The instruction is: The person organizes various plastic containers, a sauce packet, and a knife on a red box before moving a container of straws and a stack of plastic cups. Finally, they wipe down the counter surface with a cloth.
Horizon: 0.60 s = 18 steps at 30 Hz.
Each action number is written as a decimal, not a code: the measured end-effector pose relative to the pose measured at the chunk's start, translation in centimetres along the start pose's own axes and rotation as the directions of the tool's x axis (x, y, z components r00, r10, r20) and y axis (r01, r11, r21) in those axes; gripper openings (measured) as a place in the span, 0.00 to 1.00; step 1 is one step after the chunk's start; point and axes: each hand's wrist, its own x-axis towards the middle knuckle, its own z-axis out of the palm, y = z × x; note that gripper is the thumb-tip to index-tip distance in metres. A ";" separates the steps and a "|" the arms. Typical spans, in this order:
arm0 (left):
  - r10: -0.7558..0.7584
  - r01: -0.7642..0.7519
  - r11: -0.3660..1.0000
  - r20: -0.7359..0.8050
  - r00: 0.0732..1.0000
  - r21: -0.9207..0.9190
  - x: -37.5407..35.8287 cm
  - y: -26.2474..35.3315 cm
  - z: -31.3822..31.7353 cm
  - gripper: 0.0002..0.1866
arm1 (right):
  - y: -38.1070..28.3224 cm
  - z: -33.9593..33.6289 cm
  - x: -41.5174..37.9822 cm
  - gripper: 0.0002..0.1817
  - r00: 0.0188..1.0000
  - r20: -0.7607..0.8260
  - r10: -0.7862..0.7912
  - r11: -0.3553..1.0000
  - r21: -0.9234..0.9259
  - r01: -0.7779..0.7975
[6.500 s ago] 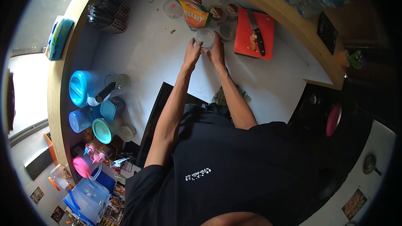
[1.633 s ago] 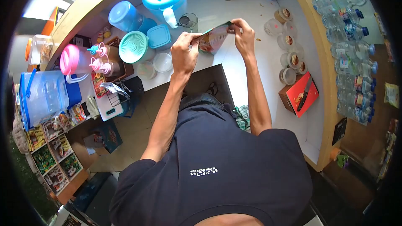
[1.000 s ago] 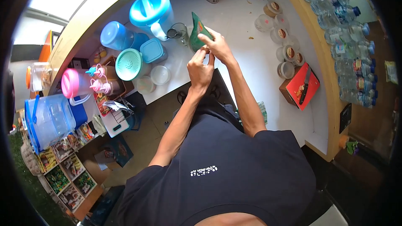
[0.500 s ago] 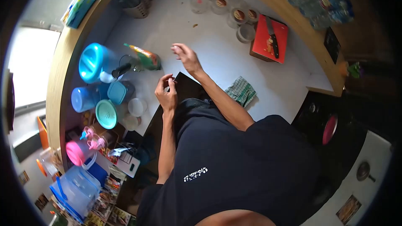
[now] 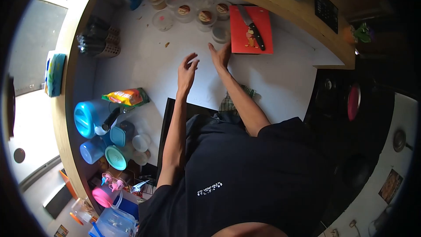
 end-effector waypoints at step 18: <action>0.030 -0.015 0.995 -0.154 0.988 0.098 4.5 -1.1 6.7 0.31 | 0.4 -0.2 -0.9 0.47 0.979 0.002 -0.203 0.974 0.105 0.202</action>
